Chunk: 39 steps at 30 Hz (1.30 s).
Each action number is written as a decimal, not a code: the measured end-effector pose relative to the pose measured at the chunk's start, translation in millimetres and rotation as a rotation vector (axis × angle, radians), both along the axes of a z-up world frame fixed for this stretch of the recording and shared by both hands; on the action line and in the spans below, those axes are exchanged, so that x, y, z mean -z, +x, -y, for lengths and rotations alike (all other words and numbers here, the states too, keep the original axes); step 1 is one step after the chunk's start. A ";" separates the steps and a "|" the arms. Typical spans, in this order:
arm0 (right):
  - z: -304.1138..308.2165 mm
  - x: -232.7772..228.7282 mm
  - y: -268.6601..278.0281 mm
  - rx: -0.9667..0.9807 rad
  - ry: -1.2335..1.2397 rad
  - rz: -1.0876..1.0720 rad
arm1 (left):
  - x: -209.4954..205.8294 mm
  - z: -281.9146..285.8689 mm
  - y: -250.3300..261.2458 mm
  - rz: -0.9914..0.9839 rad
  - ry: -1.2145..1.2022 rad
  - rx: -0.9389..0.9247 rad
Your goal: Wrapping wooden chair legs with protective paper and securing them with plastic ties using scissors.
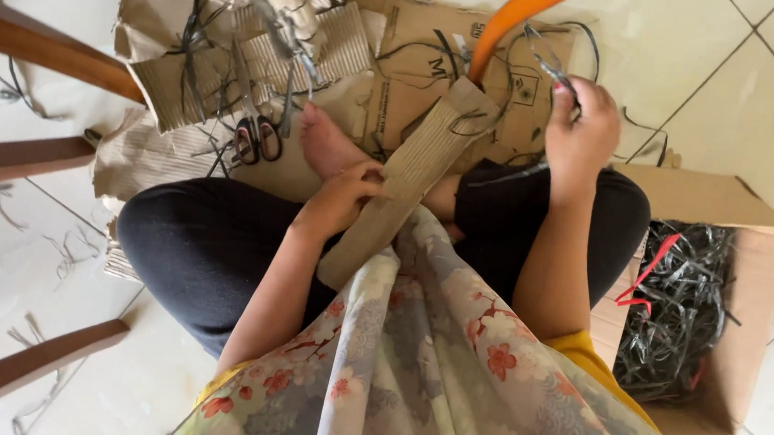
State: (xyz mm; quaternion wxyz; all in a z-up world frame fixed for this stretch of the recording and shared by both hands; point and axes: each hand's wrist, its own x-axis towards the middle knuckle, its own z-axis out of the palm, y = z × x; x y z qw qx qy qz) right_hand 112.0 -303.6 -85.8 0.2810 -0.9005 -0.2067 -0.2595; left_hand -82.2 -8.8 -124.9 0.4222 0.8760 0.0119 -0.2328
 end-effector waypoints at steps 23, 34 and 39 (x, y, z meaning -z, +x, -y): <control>-5.0 -10.5 -13.4 -0.523 0.521 -0.510 | -104.4 77.3 132.1 0.856 -0.453 -0.266; -26.9 -45.7 36.0 -0.253 0.544 -0.053 | -137.5 98.8 172.7 0.961 -0.349 -0.483; -43.1 -35.0 60.5 -0.077 0.437 0.070 | -123.9 96.7 198.5 0.972 -0.305 -0.548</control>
